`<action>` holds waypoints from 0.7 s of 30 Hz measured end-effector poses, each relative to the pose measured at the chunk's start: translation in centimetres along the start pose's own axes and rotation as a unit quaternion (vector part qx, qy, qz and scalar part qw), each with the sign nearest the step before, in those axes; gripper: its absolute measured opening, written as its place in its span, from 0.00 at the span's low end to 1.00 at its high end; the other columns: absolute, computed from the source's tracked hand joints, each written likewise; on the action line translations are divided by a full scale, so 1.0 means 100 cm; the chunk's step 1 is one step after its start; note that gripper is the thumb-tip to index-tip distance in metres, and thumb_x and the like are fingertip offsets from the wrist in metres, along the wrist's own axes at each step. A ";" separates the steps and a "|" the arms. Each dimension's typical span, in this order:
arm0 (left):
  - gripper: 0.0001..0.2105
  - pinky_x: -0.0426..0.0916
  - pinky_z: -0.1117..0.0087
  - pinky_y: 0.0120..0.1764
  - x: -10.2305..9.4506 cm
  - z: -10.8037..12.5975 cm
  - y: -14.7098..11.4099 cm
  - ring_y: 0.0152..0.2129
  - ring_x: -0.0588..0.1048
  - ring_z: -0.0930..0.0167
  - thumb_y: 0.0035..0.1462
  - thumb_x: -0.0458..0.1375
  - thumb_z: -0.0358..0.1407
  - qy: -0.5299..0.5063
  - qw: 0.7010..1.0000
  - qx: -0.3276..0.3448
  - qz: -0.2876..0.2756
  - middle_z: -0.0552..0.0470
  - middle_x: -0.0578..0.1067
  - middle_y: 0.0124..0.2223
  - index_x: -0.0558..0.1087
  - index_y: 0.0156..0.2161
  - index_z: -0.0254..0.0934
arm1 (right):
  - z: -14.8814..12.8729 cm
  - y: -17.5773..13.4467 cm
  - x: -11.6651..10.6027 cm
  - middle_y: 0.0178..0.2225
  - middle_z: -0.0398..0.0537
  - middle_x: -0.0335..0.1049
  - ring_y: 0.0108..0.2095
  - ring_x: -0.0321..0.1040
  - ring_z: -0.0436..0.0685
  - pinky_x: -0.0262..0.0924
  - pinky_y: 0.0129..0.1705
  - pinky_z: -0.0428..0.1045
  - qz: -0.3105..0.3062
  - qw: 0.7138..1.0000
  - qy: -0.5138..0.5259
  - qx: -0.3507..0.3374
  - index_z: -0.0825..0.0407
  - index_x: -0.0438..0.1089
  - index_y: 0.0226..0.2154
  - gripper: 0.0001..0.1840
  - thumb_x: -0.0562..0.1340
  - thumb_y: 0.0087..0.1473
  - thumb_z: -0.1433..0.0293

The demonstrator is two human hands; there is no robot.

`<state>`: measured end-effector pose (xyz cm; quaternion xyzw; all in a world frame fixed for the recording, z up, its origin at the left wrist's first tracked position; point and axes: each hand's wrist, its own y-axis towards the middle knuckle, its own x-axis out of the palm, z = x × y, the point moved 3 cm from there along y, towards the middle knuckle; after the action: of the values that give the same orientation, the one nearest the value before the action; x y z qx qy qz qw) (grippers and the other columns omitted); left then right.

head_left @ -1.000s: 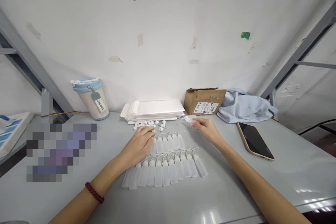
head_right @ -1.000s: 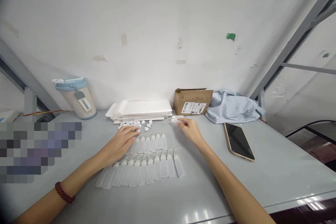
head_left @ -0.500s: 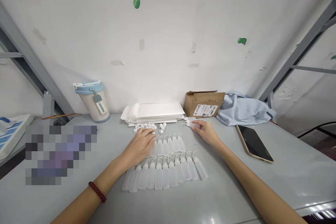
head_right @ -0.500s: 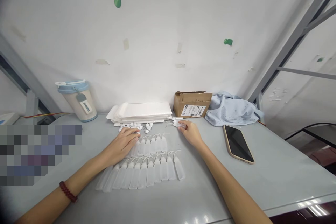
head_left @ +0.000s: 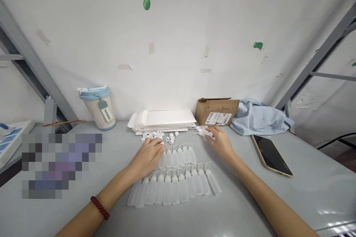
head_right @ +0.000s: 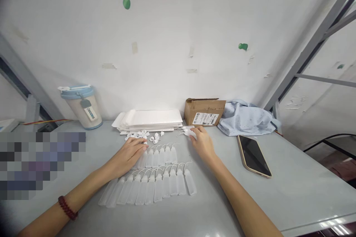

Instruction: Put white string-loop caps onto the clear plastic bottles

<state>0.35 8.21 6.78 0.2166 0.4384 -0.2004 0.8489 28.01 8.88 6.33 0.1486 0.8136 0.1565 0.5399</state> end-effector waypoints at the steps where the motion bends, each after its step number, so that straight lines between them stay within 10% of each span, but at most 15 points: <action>1: 0.20 0.58 0.53 0.51 0.000 0.000 0.000 0.50 0.60 0.61 0.63 0.40 0.39 0.000 1.000 0.001 0.002 0.46 0.70 0.49 0.74 0.35 0.37 | -0.002 0.000 0.000 0.40 0.53 0.69 0.31 0.66 0.55 0.58 0.34 0.49 -0.002 1.000 0.011 -0.010 0.54 0.70 0.39 0.12 0.55 0.52 0.72; 14: 0.17 0.56 0.53 0.54 -0.011 -0.001 -0.001 0.52 0.62 0.61 0.60 0.46 0.44 -0.080 0.993 -0.062 0.069 0.48 0.69 0.53 0.75 0.42 0.41 | -0.055 -0.025 -0.005 0.28 0.44 0.70 0.25 0.61 0.51 0.52 0.28 0.46 -0.200 0.969 0.115 -0.089 0.52 0.66 0.29 0.07 0.57 0.52 0.65; 21: 0.17 0.60 0.56 0.52 -0.023 0.001 -0.009 0.48 0.68 0.61 0.54 0.54 0.47 -0.308 0.930 -0.175 0.096 0.47 0.71 0.53 0.74 0.44 0.40 | -0.052 -0.027 -0.003 0.24 0.44 0.70 0.24 0.62 0.52 0.49 0.26 0.46 -0.215 0.973 0.069 -0.038 0.52 0.63 0.26 0.10 0.57 0.51 0.62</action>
<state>-1.28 7.78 8.56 0.0336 0.1609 -0.0955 0.9818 23.08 5.82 7.36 -0.0613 0.8555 0.0776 0.5082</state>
